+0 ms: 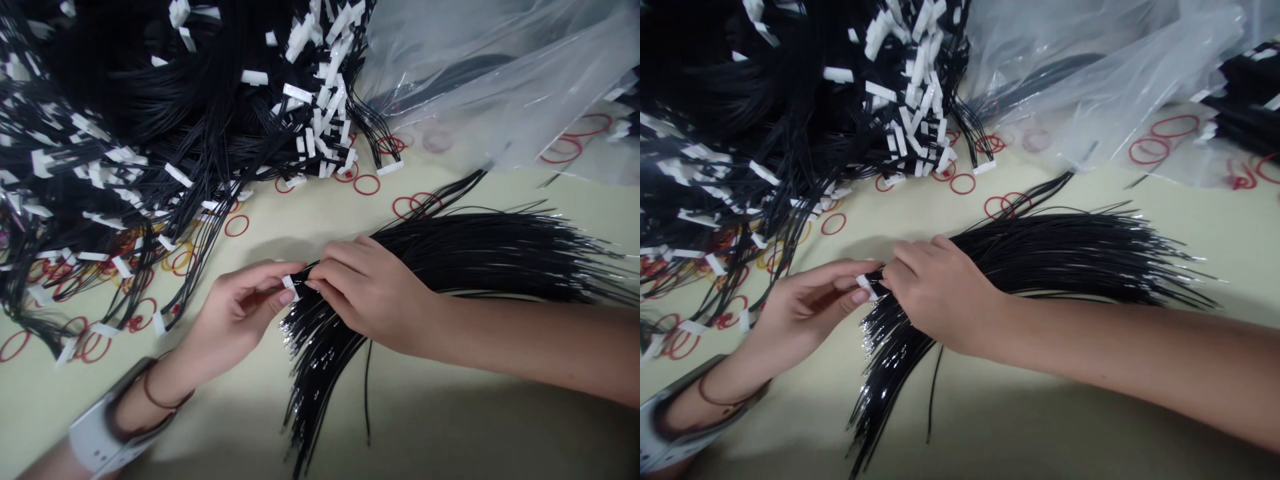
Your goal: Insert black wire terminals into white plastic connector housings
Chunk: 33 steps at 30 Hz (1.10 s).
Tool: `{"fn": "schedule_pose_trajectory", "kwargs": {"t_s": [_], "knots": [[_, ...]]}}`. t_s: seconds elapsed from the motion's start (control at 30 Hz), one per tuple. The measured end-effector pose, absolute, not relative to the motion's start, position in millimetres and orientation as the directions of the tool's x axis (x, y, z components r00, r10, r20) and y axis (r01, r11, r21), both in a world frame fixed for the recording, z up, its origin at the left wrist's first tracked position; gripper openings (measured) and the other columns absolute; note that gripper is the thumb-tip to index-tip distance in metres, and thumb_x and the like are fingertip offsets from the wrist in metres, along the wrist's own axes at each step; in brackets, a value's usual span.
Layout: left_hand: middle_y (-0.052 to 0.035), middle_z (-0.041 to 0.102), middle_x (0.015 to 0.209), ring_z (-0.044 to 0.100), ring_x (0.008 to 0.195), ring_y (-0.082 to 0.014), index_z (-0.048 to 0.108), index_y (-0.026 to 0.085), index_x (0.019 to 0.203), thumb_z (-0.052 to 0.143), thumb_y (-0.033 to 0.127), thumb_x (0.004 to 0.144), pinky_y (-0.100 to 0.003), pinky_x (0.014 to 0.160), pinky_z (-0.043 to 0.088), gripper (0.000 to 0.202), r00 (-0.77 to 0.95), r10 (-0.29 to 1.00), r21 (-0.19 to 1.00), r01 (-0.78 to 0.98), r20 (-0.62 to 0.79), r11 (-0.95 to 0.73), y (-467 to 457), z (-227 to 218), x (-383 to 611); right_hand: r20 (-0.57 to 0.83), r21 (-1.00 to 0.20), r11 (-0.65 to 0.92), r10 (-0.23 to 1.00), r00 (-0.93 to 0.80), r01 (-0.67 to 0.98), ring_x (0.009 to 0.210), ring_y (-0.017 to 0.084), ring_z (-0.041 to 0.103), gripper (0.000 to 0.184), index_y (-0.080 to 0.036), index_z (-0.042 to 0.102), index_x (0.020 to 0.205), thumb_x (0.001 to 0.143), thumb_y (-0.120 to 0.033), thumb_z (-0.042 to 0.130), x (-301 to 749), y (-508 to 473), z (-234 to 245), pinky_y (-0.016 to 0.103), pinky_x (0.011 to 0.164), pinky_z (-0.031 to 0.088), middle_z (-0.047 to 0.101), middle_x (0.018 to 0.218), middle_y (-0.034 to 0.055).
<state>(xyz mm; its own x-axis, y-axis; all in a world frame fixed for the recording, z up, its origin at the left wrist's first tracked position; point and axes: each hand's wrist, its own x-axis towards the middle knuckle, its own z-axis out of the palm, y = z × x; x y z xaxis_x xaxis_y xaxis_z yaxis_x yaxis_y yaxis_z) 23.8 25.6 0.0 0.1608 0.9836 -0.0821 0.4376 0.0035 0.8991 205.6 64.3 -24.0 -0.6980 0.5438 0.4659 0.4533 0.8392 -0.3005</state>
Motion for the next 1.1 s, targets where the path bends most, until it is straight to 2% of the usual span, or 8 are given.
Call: {"fn": "schedule_pose_trajectory", "kwargs": {"t_s": [0.2, 0.4, 0.53, 0.67, 0.87, 1.1], "knots": [[0.0029, 0.061, 0.065, 0.053, 0.06, -0.0078, 0.066, 0.022, 0.098, 0.06, 0.011, 0.075, -0.015, 0.056, 0.046, 0.026, 0.146, 0.986, 0.892, 0.453, -0.077, 0.003, 23.7, 1.4, 24.1, 0.458, -0.292, 0.839, 0.544, -0.703, 0.459, 0.063, 0.013, 0.043, 0.017, -0.012, 0.059, 0.077, 0.078, -0.006, 0.043, 205.1, 64.0, -23.6, 0.028, 0.06, 0.029, 0.05, 0.07, 0.0022], [-0.0006, 0.066, 0.07, 0.058, 0.062, -0.0116, 0.066, 0.02, 0.099, 0.06, 0.012, 0.074, -0.021, 0.056, 0.05, 0.027, 0.158, 0.986, 0.88, 0.474, -0.053, -0.028, 23.5, -1.3, 22.8, 0.503, -0.273, 0.862, 0.506, -0.701, 0.426, 0.063, 0.013, 0.043, 0.017, -0.013, 0.057, 0.074, 0.08, -0.007, 0.042, 204.7, 63.8, -27.7, 0.027, 0.06, 0.029, 0.05, 0.069, 0.0025], [-0.0014, 0.069, 0.079, 0.06, 0.066, -0.0116, 0.067, 0.021, 0.097, 0.06, 0.01, 0.074, -0.021, 0.061, 0.052, 0.027, 0.182, 0.983, 0.883, 0.463, -0.01, -0.077, 23.4, -1.4, 23.3, 0.518, -0.279, 0.875, 0.485, -0.705, 0.396, 0.065, 0.013, 0.044, 0.021, -0.012, 0.057, 0.074, 0.081, -0.007, 0.039, 204.6, 61.5, -29.0, 0.027, 0.061, 0.031, 0.052, 0.071, 0.0041], [-0.0008, 0.068, 0.081, 0.059, 0.066, -0.0109, 0.067, 0.023, 0.097, 0.06, 0.009, 0.074, -0.019, 0.059, 0.051, 0.027, 0.197, 0.98, 0.868, 0.483, 0.019, -0.114, 22.4, 2.3, 25.6, 0.552, -0.33, 0.858, 0.513, -0.657, 0.393, 0.062, 0.012, 0.043, 0.024, -0.011, 0.058, 0.072, 0.084, -0.011, 0.038, 204.6, 58.2, -24.5, 0.026, 0.059, 0.033, 0.051, 0.067, 0.0038], [-0.0001, 0.065, 0.072, 0.056, 0.061, -0.0109, 0.067, 0.022, 0.097, 0.06, 0.013, 0.075, -0.02, 0.054, 0.048, 0.025, 0.141, 0.99, 0.853, 0.518, 0.0, -0.073, 21.1, 4.9, 27.1, 0.509, -0.538, 0.769, 0.622, -0.595, 0.344, 0.066, 0.011, 0.047, 0.024, -0.009, 0.059, 0.079, 0.087, -0.017, 0.037, 205.3, 59.0, -19.7, 0.024, 0.062, 0.039, 0.053, 0.072, 0.0059], [0.0012, 0.066, 0.075, 0.056, 0.064, -0.0091, 0.066, 0.023, 0.098, 0.06, 0.01, 0.074, -0.017, 0.056, 0.048, 0.028, 0.164, 0.986, 0.871, 0.486, -0.007, -0.074, 21.2, 1.5, 24.7, 0.495, -0.574, 0.754, 0.631, -0.598, 0.32, 0.065, 0.01, 0.047, 0.022, -0.009, 0.059, 0.076, 0.086, -0.016, 0.04, 205.3, 60.7, -20.3, 0.023, 0.06, 0.04, 0.052, 0.07, 0.0049]]}}
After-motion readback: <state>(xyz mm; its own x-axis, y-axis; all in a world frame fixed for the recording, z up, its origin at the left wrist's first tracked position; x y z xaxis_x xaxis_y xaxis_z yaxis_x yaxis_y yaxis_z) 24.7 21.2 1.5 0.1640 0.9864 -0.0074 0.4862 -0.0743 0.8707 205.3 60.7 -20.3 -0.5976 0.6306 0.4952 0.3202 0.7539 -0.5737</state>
